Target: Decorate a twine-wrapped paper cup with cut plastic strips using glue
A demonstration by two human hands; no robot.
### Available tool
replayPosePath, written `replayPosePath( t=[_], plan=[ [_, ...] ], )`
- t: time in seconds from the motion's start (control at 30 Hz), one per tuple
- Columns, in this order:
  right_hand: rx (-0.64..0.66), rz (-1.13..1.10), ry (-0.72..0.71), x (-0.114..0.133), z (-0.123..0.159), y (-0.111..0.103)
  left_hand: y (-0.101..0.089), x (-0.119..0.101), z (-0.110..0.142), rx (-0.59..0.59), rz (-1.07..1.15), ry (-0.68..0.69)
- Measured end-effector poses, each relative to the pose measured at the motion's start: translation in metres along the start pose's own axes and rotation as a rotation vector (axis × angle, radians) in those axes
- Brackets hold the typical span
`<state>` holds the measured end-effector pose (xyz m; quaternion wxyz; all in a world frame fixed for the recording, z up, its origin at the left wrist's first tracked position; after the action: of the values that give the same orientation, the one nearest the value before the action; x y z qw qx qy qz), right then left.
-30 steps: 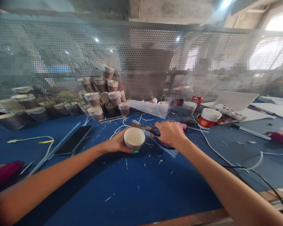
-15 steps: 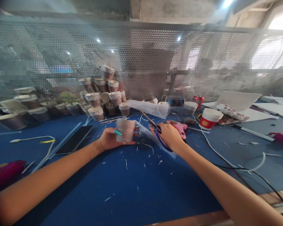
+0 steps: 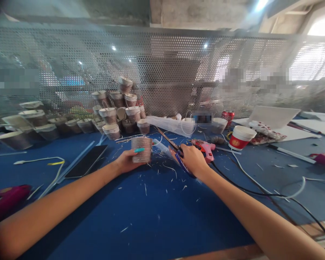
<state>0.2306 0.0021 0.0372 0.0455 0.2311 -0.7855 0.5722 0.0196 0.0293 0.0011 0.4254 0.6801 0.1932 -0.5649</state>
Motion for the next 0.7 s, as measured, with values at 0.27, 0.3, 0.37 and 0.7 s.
replayPosePath(
  t=[0.27, 0.3, 0.37, 0.7],
  plan=[
    [0.002, -0.058, 0.012, -0.001, 0.001, 0.008, 0.003, -0.003, 0.000, -0.118, -0.073, 0.102],
    [0.002, -0.059, 0.011, -0.001, 0.001, 0.009, 0.000, -0.002, -0.001, -0.146, -0.053, 0.089],
    [0.002, -0.057, 0.013, -0.002, 0.001, 0.009, -0.005, 0.001, -0.003, -0.187, 0.018, 0.049],
    [-0.018, -0.072, 0.014, -0.001, 0.001, 0.009, -0.002, -0.002, -0.004, -0.296, -0.050, 0.123]
  ],
)
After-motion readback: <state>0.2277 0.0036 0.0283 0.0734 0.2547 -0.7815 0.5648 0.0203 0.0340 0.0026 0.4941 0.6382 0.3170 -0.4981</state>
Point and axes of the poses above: each hand's wrist, its own z-axis away from the middle knuckle, its own y-axis out of the palm, x = y × z, the point moved 4 cm from there along -z, towards the middle knuckle, and after that the axes turned 14 degrees about -z, right-handed, at the moved point
